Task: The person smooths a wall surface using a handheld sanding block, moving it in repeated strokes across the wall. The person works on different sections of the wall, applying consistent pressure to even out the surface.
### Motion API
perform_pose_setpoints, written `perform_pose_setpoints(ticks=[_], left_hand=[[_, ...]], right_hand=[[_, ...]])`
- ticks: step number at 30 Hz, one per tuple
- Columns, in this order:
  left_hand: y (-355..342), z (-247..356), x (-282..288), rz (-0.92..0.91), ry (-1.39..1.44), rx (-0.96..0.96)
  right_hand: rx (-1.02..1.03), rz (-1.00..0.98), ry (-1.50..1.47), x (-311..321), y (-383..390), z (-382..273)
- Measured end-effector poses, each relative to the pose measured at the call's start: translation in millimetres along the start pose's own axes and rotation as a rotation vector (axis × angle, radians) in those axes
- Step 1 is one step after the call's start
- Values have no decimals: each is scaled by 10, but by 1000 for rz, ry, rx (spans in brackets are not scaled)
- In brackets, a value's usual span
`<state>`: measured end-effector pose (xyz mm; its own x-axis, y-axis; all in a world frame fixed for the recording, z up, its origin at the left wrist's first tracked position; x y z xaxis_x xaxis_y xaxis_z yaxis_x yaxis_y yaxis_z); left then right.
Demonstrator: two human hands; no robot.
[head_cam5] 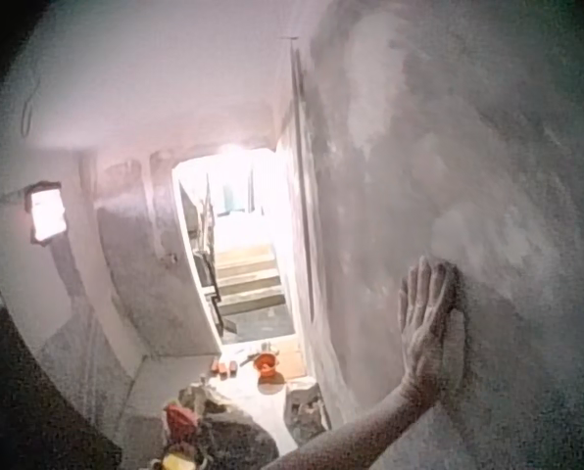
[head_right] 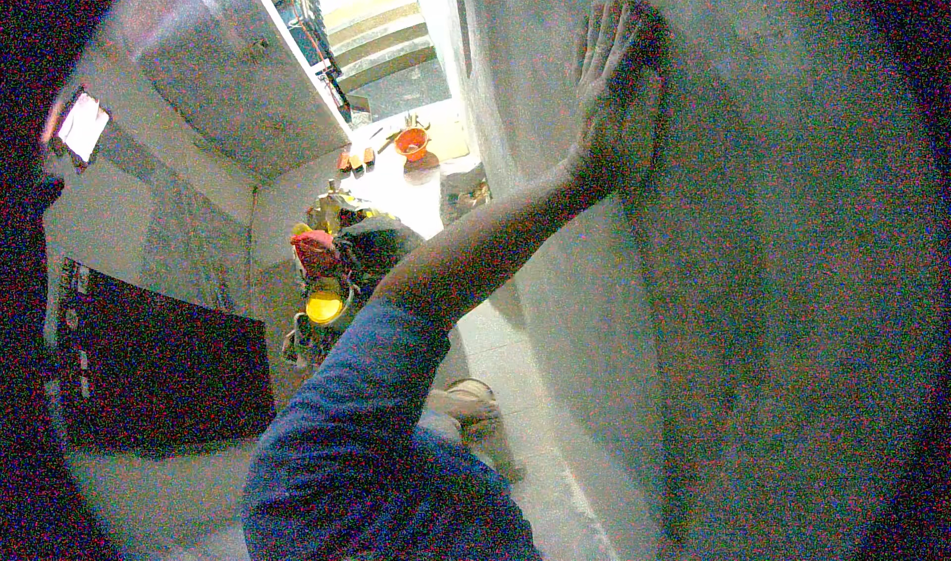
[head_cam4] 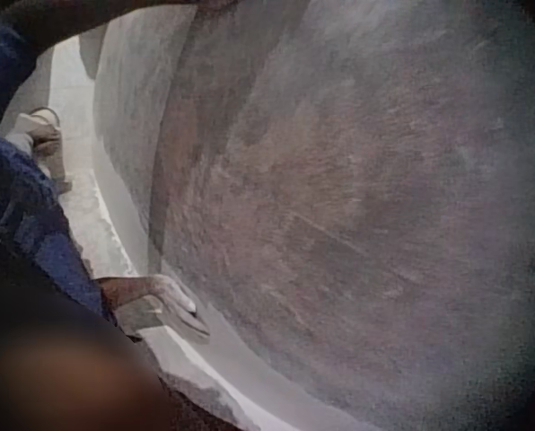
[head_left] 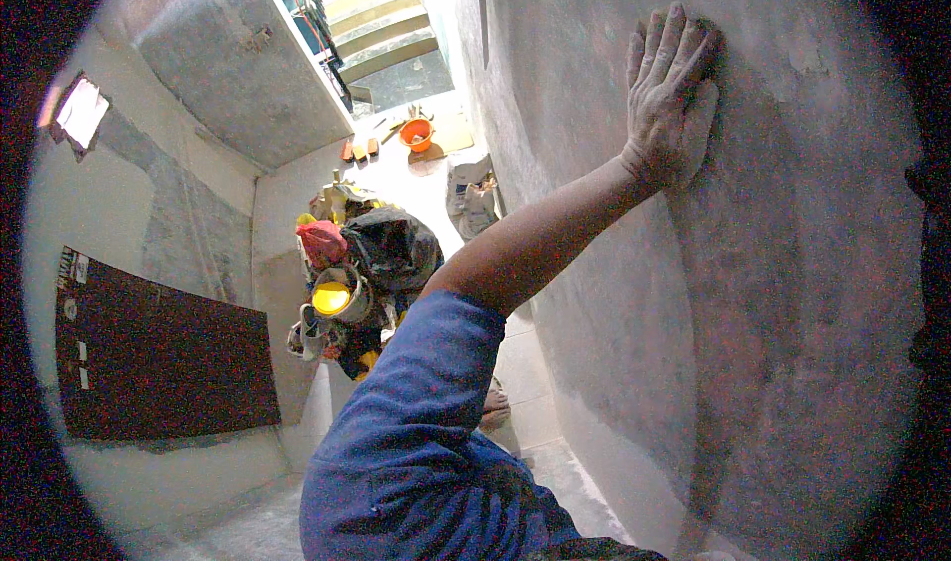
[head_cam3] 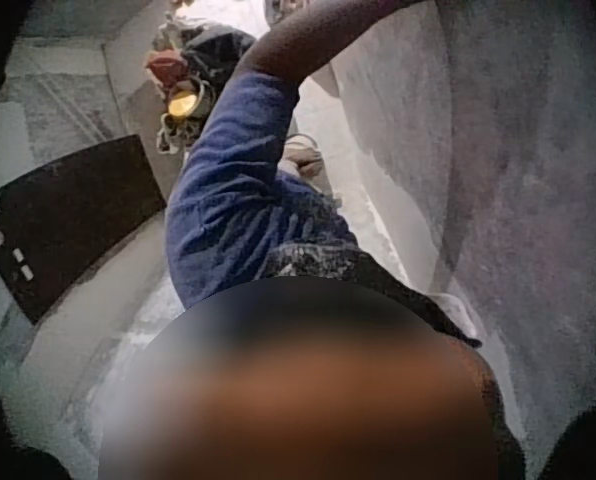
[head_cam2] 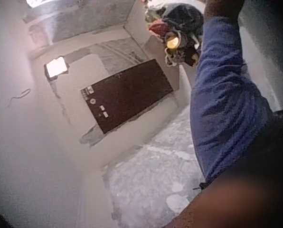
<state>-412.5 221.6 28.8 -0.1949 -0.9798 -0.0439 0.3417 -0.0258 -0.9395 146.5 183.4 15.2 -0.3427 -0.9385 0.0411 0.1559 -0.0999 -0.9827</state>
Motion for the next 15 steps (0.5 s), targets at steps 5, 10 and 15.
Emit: perform_pose_setpoints(ticks=[5,10,15], left_hand=[[1,-21,36,-20,-5,18],[-9,324,165,20,-542,-416],[2,33,150,-11,-233,-131]], right_hand=[[21,30,-20,-10,124,32],[134,12,115,13,221,-46],[244,195,334,229,132,-271]])
Point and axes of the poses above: each hand's wrist, its own y-axis away from the middle knuckle, its own x-axis out of the back of the hand, z = x × y, the point moved 8 cm from there along -y, towards the middle knuckle, and after that the axes turned 2 degrees about y, right-handed, at the moved point
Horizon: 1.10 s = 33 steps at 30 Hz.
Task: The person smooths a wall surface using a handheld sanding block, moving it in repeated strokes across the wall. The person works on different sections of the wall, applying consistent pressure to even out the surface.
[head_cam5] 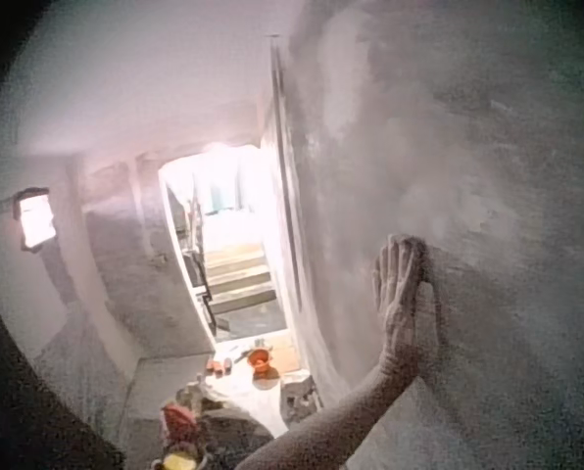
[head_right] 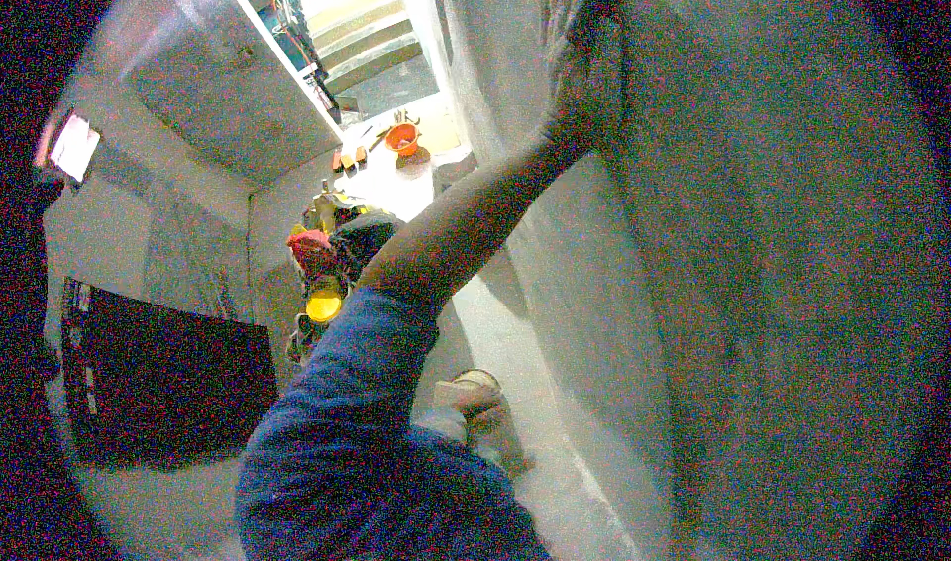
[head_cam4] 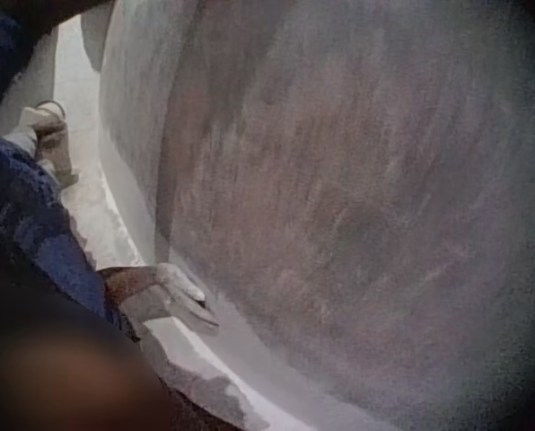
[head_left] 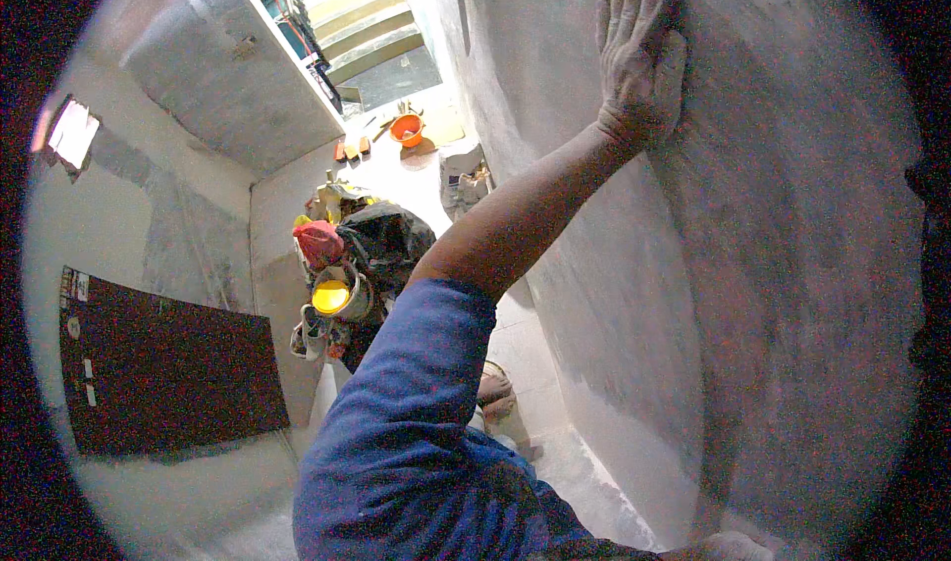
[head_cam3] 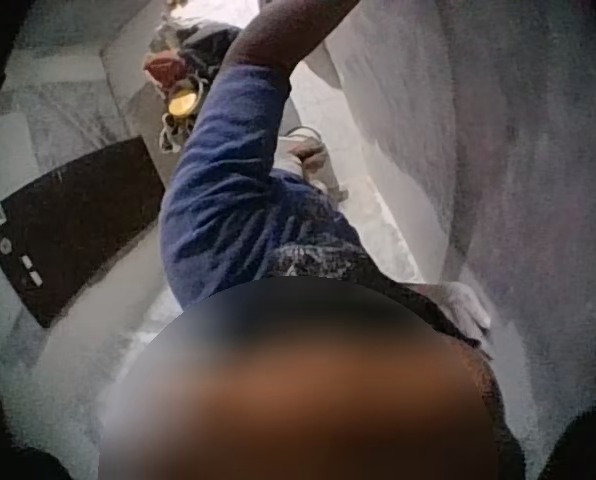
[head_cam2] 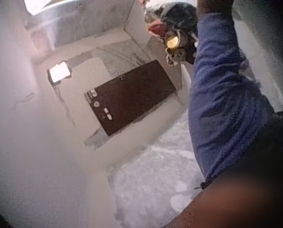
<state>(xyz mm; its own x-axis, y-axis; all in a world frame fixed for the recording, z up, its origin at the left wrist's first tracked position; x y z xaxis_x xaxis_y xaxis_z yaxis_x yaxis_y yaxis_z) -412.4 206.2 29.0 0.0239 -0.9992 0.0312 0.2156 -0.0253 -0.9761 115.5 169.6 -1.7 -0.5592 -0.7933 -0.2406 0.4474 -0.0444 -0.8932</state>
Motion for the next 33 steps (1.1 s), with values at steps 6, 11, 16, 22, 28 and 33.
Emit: perform_pose_setpoints(ticks=[6,11,16,22,28,33], left_hand=[[140,8,-68,75,-183,-232],[126,4,-62,67,-2,-133],[81,-16,-71,31,180,65],[30,-36,-94,11,235,129],[49,-65,-54,-11,288,206],[-1,-21,-25,7,307,171]], right_hand=[[-223,-65,-225,-51,-93,132],[-245,-105,-306,-132,-2,148],[-342,-113,-439,-248,179,245],[-492,-127,-619,-457,347,304],[-684,-198,-761,-495,428,268],[-587,-101,-717,-434,430,245]])
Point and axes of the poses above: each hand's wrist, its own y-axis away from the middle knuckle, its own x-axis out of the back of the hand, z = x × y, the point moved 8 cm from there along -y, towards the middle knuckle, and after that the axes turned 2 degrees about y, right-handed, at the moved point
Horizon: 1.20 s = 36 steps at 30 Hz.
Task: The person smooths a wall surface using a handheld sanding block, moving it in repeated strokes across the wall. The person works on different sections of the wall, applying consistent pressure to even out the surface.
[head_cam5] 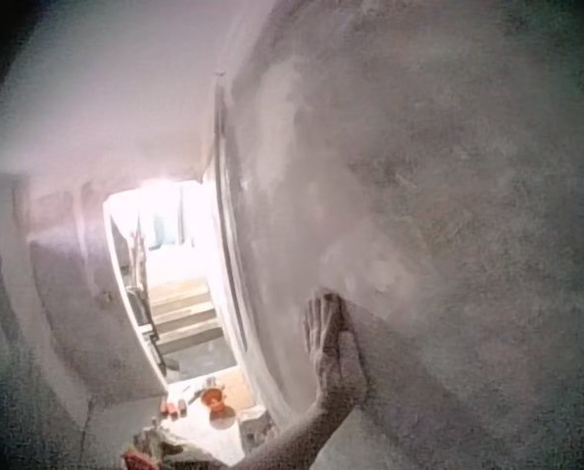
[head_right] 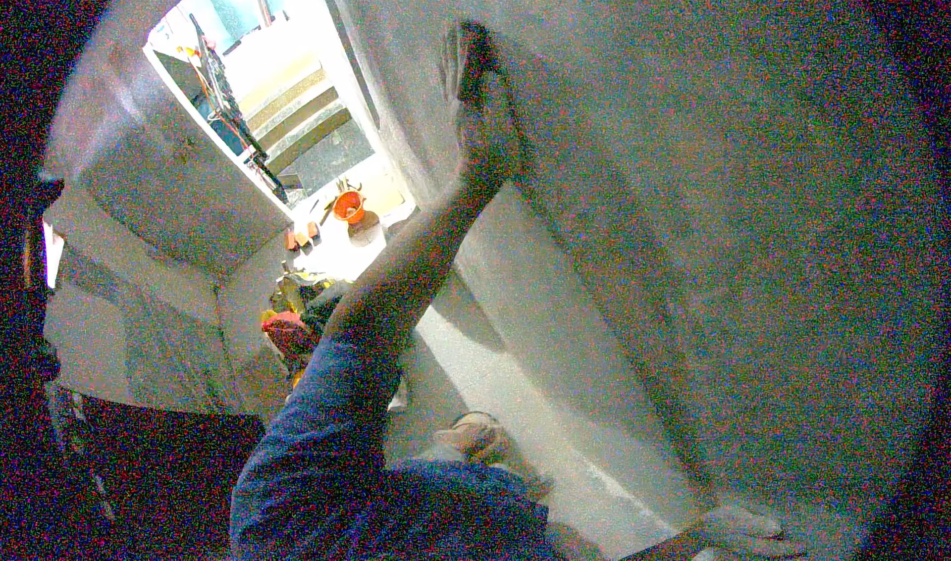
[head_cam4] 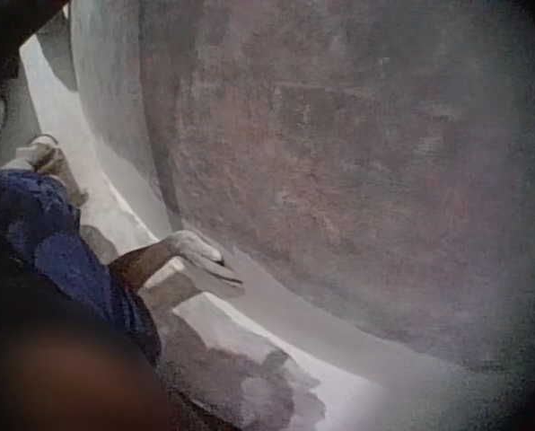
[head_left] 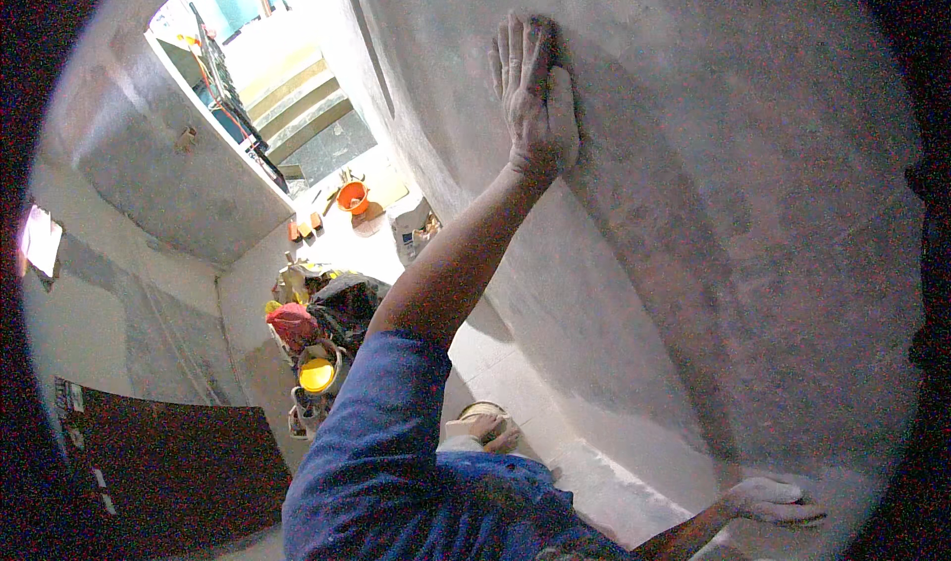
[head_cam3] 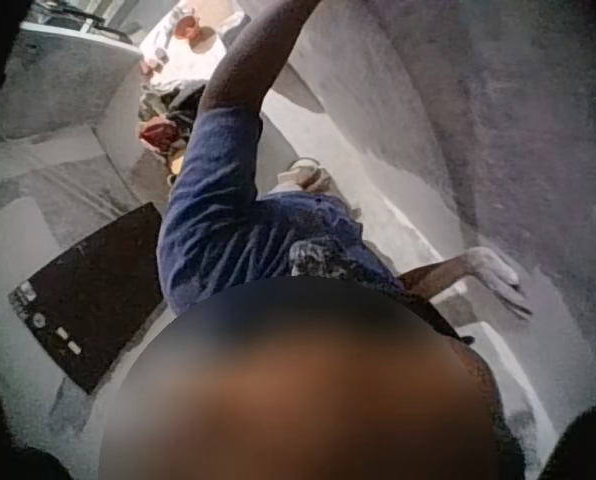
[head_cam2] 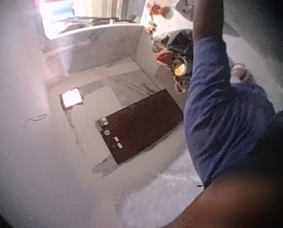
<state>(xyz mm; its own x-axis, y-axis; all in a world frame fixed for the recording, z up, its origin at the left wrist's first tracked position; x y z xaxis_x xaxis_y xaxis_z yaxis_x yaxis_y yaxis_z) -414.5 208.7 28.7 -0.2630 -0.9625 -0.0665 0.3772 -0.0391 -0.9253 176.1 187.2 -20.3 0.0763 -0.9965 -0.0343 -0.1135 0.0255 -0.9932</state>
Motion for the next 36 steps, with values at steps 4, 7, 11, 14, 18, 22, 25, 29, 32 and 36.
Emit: perform_pose_setpoints(ticks=[4,7,11,14,18,22,25,29,32,36], left_hand=[[-78,40,-115,-3,18,-19],[-97,73,-106,43,73,-24],[-103,98,-59,15,-47,-58],[-96,72,-13,19,-109,-44],[-65,64,-15,28,-53,-32],[-22,41,-14,11,-62,1],[6,16,32,9,-71,-22],[35,-88,7,-25,-78,-4],[59,-112,-54,-19,-34,4],[69,-84,-134,8,82,39]], right_hand=[[68,-19,75,-174,-39,139],[112,68,69,-170,-26,211],[129,65,88,-117,32,190],[133,64,103,-67,46,151],[149,62,105,-67,36,137],[158,63,116,-57,57,157],[169,63,137,-21,90,155],[192,53,165,-8,85,137],[216,45,185,-15,41,93],[225,43,163,-10,-26,4]])
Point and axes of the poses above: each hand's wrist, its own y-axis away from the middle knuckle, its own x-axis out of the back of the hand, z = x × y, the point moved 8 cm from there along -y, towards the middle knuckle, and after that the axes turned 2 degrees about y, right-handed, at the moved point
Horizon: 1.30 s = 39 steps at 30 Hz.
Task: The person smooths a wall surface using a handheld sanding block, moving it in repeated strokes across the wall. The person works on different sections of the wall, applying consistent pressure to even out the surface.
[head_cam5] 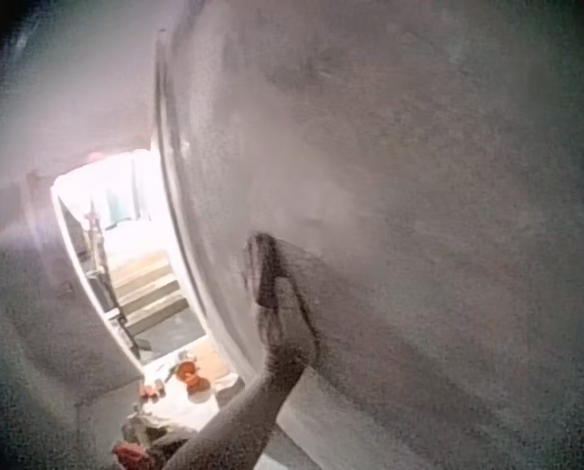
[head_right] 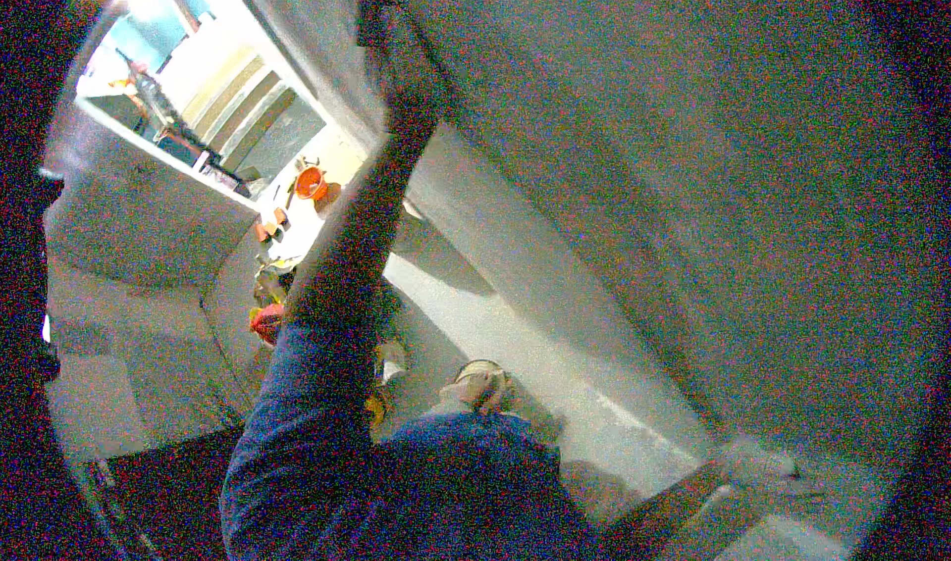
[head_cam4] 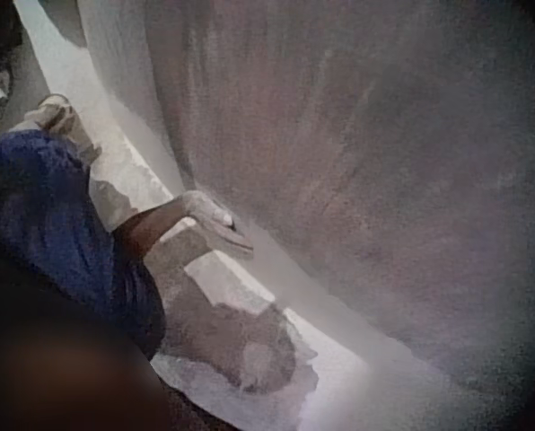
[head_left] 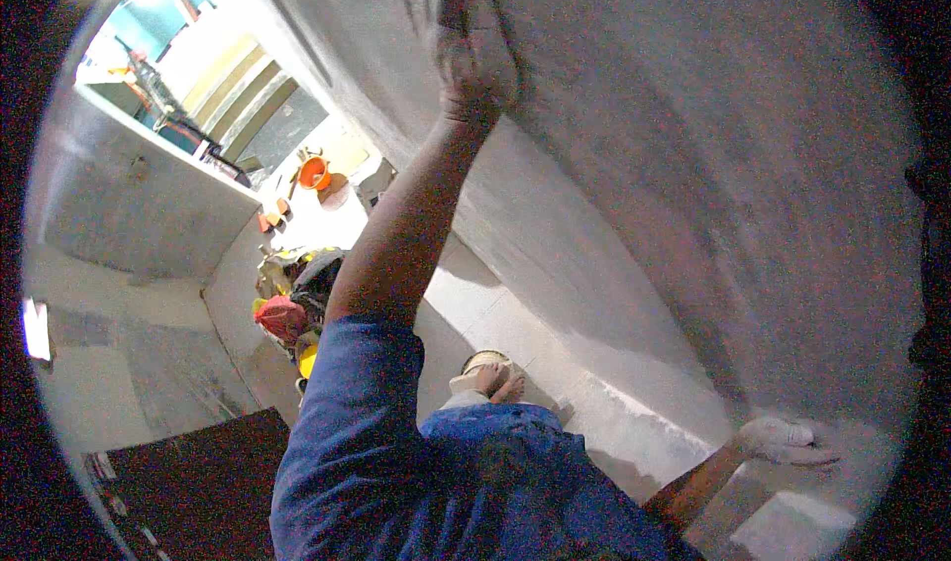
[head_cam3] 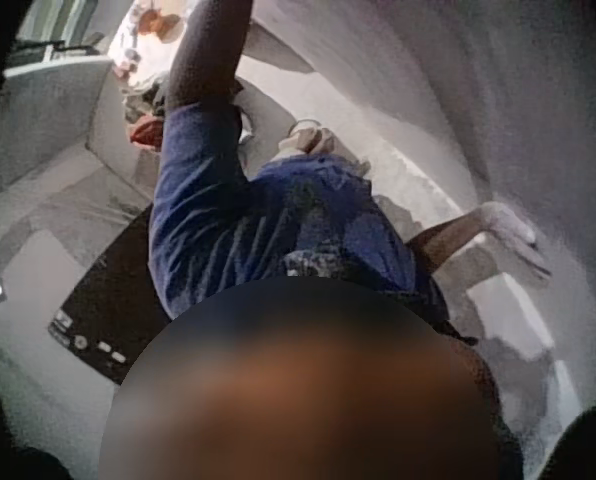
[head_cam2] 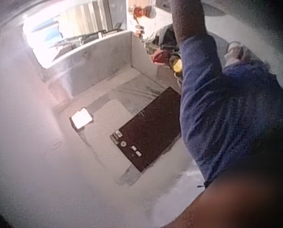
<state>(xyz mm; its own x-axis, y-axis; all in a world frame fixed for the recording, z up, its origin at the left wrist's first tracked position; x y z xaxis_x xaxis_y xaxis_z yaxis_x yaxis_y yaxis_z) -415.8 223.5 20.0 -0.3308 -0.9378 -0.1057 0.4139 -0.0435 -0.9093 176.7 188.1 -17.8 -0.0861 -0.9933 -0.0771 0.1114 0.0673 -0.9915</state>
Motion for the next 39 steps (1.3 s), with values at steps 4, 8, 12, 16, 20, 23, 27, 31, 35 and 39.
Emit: perform_pose_setpoints(ticks=[4,8,12,16,20,23,27,31,35,39], left_hand=[[-16,37,-52,20,68,20],[-36,-2,-93,33,111,44],[-60,33,-82,22,179,54],[-107,117,-86,18,153,65],[-130,232,-281,-59,99,-78],[-129,128,-256,120,283,-96],[-215,30,-256,43,186,-135],[-217,39,-202,18,53,-202],[-130,-69,-225,40,4,-94],[-177,-246,-204,12,249,111]], right_hand=[[123,-30,172,-15,-98,-151],[114,-48,162,-21,-195,-174],[124,-107,148,-9,-182,-223],[-137,-132,-51,-90,-122,-70],[185,-127,-8,-248,-104,-231],[202,-78,81,-315,-47,-127],[185,-74,80,-381,-8,-77],[184,-104,67,-302,-250,-318],[243,-325,-20,36,-673,-734],[162,-460,-121,440,-940,-765]])
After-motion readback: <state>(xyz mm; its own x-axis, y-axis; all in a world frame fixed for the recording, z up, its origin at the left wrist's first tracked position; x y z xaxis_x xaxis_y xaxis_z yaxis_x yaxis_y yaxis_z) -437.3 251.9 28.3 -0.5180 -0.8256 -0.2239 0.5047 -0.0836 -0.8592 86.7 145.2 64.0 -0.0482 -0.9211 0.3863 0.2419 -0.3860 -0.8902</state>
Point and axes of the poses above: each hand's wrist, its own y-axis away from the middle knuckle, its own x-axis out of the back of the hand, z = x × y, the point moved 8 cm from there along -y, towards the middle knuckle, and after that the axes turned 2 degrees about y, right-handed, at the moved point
